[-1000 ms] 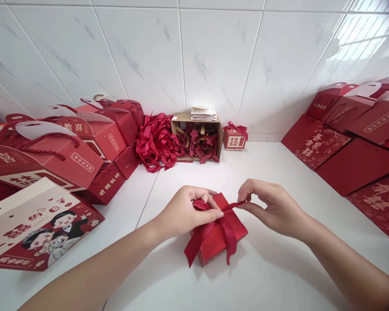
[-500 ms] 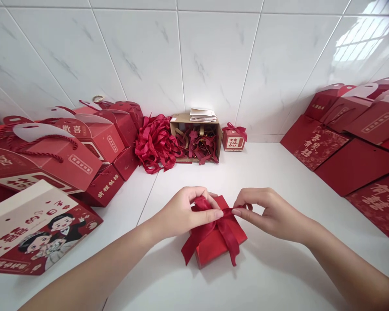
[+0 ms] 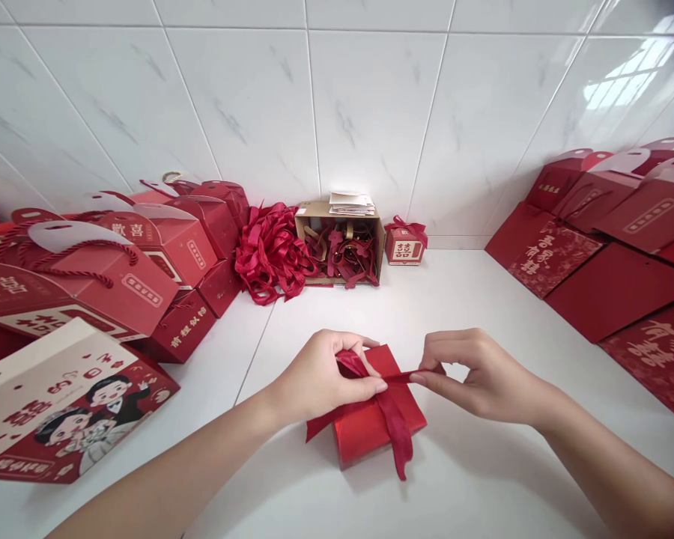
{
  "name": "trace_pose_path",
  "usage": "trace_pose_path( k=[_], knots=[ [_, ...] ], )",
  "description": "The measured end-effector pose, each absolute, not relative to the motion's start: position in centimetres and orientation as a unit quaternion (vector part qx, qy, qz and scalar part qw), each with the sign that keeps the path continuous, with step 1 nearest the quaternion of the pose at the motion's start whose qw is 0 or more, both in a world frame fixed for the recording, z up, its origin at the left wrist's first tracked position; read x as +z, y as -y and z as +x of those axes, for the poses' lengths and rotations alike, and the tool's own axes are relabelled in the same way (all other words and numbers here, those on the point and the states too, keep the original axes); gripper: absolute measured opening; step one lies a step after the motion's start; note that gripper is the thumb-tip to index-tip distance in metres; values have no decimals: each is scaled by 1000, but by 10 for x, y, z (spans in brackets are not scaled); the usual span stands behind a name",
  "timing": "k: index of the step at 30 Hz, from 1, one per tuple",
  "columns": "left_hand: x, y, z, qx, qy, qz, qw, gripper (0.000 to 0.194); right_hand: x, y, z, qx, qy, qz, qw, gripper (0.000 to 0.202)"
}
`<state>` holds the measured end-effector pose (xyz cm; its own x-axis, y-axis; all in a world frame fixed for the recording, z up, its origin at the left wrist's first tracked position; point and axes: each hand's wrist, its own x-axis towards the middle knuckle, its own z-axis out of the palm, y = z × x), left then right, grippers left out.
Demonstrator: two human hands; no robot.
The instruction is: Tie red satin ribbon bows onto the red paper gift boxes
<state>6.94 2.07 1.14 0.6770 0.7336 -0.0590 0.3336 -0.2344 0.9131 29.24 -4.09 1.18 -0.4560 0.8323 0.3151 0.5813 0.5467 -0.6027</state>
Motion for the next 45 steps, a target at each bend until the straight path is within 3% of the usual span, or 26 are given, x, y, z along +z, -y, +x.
trace_pose_path(
  k=[14, 19, 23, 28, 34, 37, 42, 45],
  knots=[
    [5, -27, 69, 222, -346, 732, 543, 20, 7, 36, 297, 219, 813, -465, 273, 31],
    [10, -23, 70, 237, -353, 710, 562, 16, 10, 30, 302, 250, 788, -494, 268, 19],
    [13, -25, 69, 231, -359, 651, 627, 30, 11, 26, 311, 266, 766, -514, 279, 14],
    [14, -27, 69, 232, -339, 637, 652, 45, 23, 45, 300, 99, 748, -538, 376, 14],
    [11, -25, 69, 274, -324, 646, 635, 42, 15, 82, 236, -34, 865, -385, 320, 22],
    [10, -26, 68, 281, -339, 653, 616, 42, 1, 82, 221, -53, 858, -411, 304, 31],
    [10, -30, 68, 276, -338, 650, 622, 41, -9, 77, 223, -49, 826, -467, 312, 9],
    [1, -40, 69, 304, -359, 615, 633, 35, -7, 64, 237, -42, 807, -523, 273, 10]
  ],
)
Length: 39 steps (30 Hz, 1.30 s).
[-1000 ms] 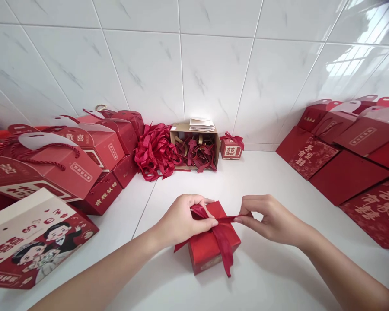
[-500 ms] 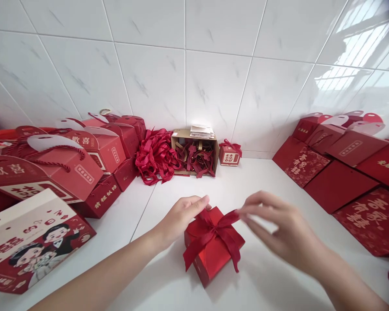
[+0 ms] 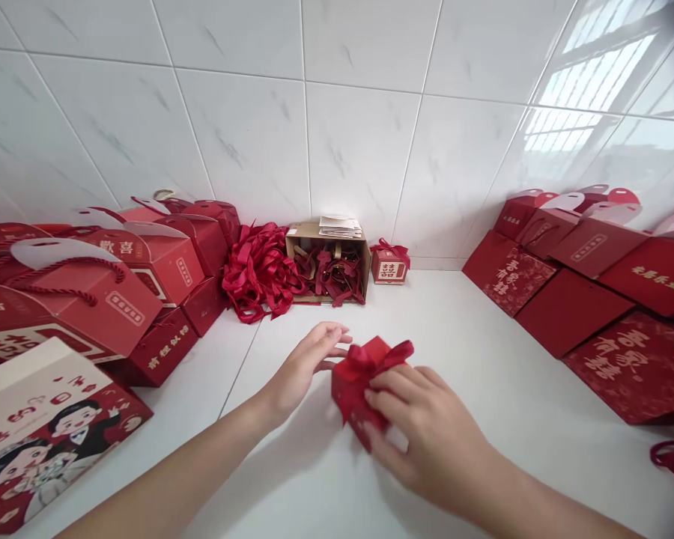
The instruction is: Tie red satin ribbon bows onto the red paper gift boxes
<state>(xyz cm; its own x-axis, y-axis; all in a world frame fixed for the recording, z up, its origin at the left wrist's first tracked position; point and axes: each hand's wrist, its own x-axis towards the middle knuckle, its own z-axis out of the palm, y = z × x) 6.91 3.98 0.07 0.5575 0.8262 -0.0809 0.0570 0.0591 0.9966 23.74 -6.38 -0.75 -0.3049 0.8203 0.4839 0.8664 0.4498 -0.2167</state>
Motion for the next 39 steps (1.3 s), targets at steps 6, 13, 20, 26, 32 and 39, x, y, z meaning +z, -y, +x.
trace_pose_path(
  k=[6, 13, 20, 26, 32, 39],
  knots=[
    [-40, -68, 71, 320, -429, 584, 611, 21, -6, -10, 296, -99, 652, -744, 112, 29],
    [-55, -58, 76, 293, -448, 614, 579, 27, -24, -91, 335, -99, 612, -765, 174, 42],
    [-59, -53, 77, 265, -456, 739, 420, 26, -64, -115, 332, -85, 570, -752, 319, 60],
    [-50, -105, 47, 299, -517, 770, 225, 29, -57, -104, 319, -41, 555, -687, 467, 60],
    [-56, -134, 20, 266, -522, 802, 114, 17, -48, -80, 262, 274, 596, -543, 524, 26],
    [-41, -89, 49, 277, -445, 846, 96, 10, -56, -50, 205, 622, 472, -442, 443, 40]
  ],
)
